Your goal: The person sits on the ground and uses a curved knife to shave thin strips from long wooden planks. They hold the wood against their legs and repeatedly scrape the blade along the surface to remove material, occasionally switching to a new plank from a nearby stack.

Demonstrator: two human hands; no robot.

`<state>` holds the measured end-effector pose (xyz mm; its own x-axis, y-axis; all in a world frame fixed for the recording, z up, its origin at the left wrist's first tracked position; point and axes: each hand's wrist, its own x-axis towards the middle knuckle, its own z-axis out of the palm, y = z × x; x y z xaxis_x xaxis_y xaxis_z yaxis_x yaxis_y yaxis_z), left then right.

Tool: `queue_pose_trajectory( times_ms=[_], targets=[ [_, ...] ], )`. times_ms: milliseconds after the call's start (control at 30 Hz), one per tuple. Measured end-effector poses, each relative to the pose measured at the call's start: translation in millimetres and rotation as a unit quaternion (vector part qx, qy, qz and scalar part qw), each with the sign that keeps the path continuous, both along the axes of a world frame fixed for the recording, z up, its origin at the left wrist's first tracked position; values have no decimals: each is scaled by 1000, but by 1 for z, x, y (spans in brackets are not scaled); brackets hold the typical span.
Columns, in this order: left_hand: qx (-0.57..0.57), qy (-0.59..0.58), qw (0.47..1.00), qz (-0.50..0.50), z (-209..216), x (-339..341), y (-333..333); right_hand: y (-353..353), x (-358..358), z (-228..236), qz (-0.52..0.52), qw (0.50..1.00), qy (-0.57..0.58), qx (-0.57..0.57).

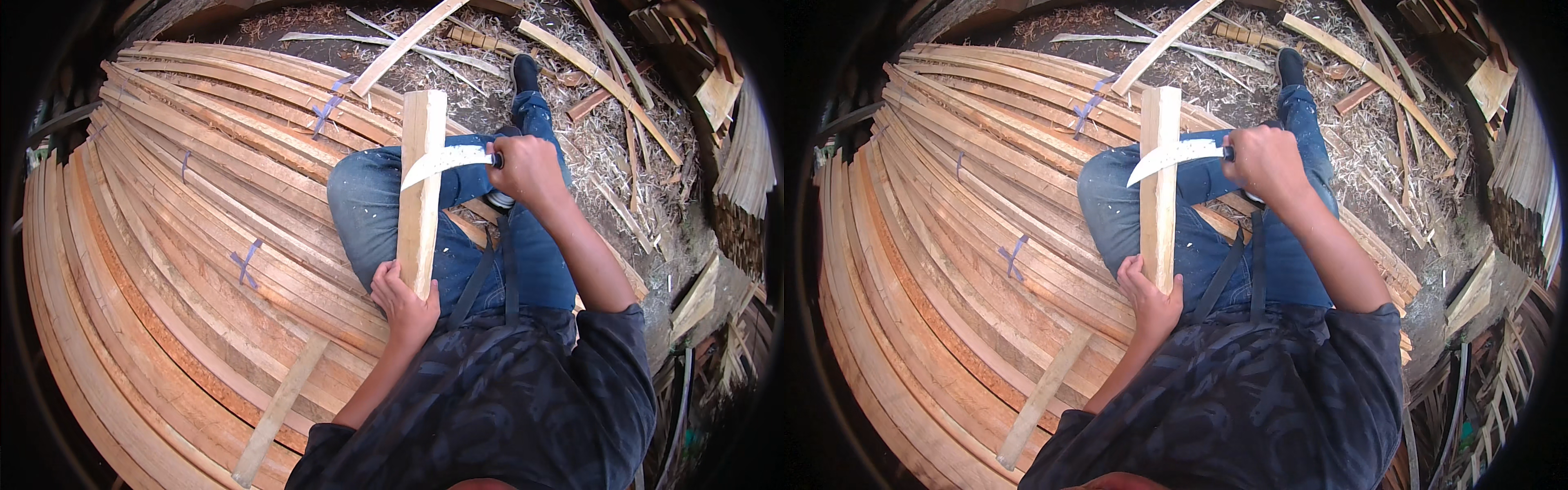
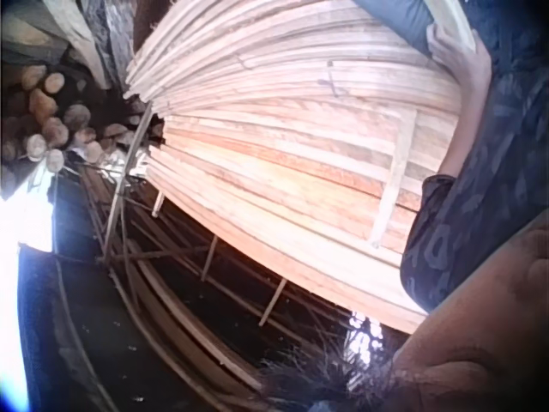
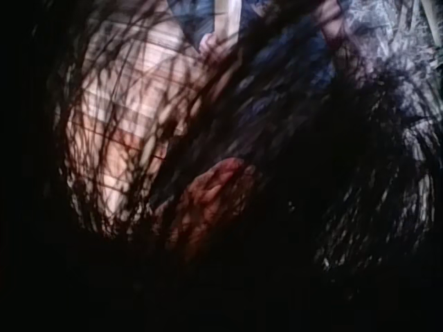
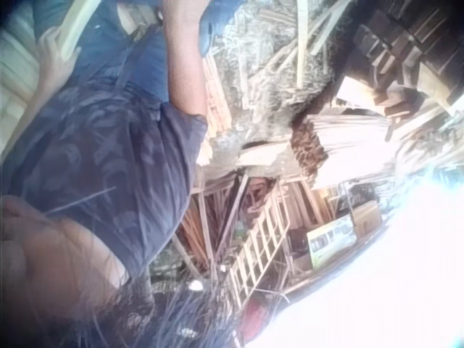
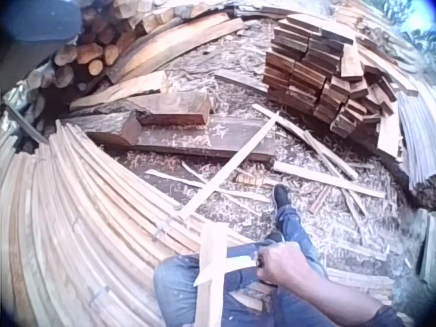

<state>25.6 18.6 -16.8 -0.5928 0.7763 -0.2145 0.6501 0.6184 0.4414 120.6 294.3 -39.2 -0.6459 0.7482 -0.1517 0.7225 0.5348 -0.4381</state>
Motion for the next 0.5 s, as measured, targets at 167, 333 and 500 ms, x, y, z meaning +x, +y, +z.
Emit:
queue_pose_trajectory(
  times_ms=[167, 333, 500],
  targets=[
    [-9, 0, 1000, -2, -2, -3, 5, 10, -23, -45, 40, 999, 6, 6],
    [-60, -5, 998, -3, 9, -6, 13, 70, -47, -53, -48, 996, -73, 26],
    [-17, -36, 999, 15, 3, -9, 6, 48, -46, -49, -80, 996, -23, 19]
  ],
)
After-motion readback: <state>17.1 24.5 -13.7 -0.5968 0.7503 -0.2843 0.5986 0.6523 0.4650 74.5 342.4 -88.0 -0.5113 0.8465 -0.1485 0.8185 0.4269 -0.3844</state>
